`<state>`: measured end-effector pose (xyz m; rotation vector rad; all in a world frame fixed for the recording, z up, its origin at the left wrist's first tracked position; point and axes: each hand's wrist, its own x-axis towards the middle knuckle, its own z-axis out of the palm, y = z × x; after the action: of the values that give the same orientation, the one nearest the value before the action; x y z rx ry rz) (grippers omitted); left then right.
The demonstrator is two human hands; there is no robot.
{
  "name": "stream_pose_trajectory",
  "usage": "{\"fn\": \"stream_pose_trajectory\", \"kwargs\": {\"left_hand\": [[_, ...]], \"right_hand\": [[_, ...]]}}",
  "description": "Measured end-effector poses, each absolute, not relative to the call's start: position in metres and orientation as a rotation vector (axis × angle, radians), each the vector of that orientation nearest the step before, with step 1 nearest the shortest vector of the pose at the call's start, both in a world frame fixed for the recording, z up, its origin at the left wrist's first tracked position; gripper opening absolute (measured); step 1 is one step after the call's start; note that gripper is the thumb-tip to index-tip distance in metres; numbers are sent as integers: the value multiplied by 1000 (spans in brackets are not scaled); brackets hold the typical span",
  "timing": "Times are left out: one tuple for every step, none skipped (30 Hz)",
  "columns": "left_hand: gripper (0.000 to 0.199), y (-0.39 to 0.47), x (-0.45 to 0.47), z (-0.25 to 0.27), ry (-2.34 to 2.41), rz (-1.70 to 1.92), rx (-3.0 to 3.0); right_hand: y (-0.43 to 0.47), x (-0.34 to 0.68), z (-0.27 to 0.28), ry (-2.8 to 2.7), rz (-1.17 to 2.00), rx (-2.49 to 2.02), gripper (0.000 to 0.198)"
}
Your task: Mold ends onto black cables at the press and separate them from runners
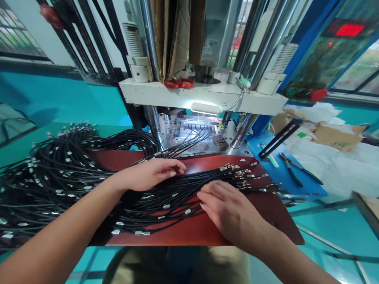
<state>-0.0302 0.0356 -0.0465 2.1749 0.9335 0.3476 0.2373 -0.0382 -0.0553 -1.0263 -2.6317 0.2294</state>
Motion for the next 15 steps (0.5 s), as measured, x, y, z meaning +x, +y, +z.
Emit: {"fn": "stream_pose_trajectory", "kwargs": {"left_hand": [[31,35,-29,-48,952,358,2196],[32,35,-28,-50,977,366,2232],[31,34,-26,-52,1003,370,2282],[29,33,-24,-54,1022,364,2343],[27,32,-21,-55,1037,349,2410],[24,30,-19,-56,1054,314,2479],[22,28,-17,-55,1081,250,2547],[21,26,-15,-52,1118,152,2615],[21,24,-15,-49,1165,39,2673],[22,22,-15,-45,1211,-69,2716],[24,20,-15,-41,1248,-166,2748],[25,19,-17,-37,1272,-240,2773],[26,19,-19,-34,1289,-274,2803],[26,20,-22,-32,1299,-277,2836],[27,21,-25,-31,1312,-267,2872]], "right_hand": [[-30,232,-51,-2565,225,-1038,25],[-20,226,-48,-2517,219,-1047,26],[-10,220,-48,-2511,201,-1041,28],[-1,215,-51,-2543,177,-1043,29],[7,210,-56,-2588,133,-1060,30],[13,206,-61,-2631,69,-1092,32],[17,203,-68,-2660,-6,-1135,34],[19,201,-74,-2672,-85,-1175,37],[18,200,-79,-2670,-155,-1209,39],[16,200,-82,-2660,-208,-1232,39],[12,201,-85,-2653,-239,-1243,39],[8,202,-86,-2651,-251,-1248,39],[3,204,-86,-2650,-252,-1254,39],[-2,206,-86,-2652,-246,-1259,40],[-6,208,-85,-2652,-235,-1267,40]]}}
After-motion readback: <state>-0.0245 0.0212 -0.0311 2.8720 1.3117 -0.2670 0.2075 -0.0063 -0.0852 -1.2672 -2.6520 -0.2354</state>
